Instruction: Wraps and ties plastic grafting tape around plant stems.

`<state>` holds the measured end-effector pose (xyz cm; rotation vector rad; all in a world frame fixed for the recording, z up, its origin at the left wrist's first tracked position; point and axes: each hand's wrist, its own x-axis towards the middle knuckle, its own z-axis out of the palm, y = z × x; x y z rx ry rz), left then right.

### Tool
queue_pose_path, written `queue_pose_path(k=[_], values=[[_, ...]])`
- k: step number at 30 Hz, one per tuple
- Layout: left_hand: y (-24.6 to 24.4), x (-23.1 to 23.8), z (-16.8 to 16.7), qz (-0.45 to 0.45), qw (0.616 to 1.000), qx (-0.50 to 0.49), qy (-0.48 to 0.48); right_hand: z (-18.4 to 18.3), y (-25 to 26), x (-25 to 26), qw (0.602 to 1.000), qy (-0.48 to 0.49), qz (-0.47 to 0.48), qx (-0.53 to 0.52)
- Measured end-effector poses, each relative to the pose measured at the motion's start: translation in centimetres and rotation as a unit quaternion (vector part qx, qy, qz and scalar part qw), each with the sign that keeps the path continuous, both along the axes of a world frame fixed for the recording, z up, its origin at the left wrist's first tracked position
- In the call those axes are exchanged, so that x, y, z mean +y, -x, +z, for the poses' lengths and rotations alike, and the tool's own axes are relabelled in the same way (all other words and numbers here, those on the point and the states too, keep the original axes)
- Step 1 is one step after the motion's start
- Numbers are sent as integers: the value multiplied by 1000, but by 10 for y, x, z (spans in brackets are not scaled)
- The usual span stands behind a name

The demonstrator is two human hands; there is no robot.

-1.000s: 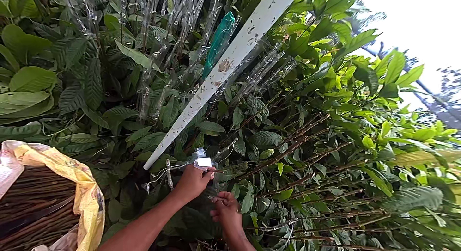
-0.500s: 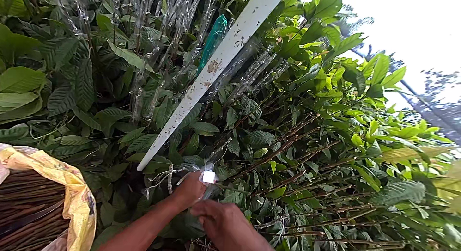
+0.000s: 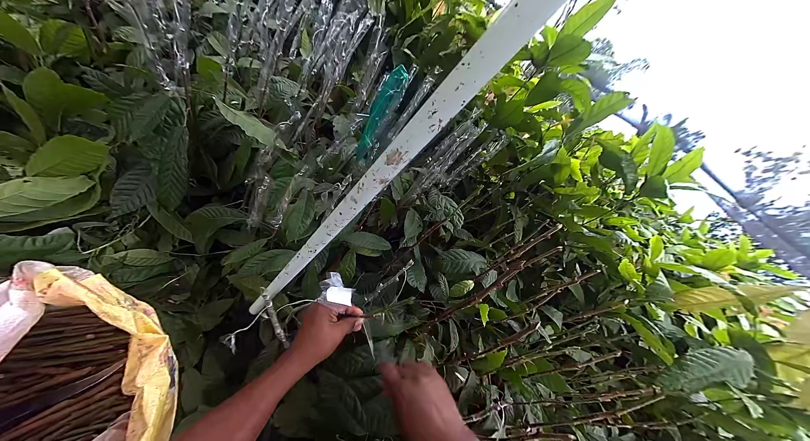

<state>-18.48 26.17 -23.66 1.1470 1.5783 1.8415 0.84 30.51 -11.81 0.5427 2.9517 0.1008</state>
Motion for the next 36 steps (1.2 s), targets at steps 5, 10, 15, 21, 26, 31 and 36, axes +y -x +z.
queue_pose_path(k=[5,10,15,21,26,31,36], values=[[-20,1,7,-132,966,190,119,58,27,3,937,333,-31,101],[-4,-3,-7,-12,985,163,-59,57,13,28,993,-2,-113,-46],[-20,1,-1,-87,965,245,-2,73,32,25,971,236,-40,20],[-10,-10,9,-47,988,146,0,34,15,-15,997,66,-22,30],[-20,-13,6,-84,955,283,14,80,33,64,948,301,-104,-26],[-17,-18,4,66,979,191,2,30,3,52,969,182,-124,-111],[-19,-5,8,-32,990,137,-7,17,-8,-20,993,108,-22,50]])
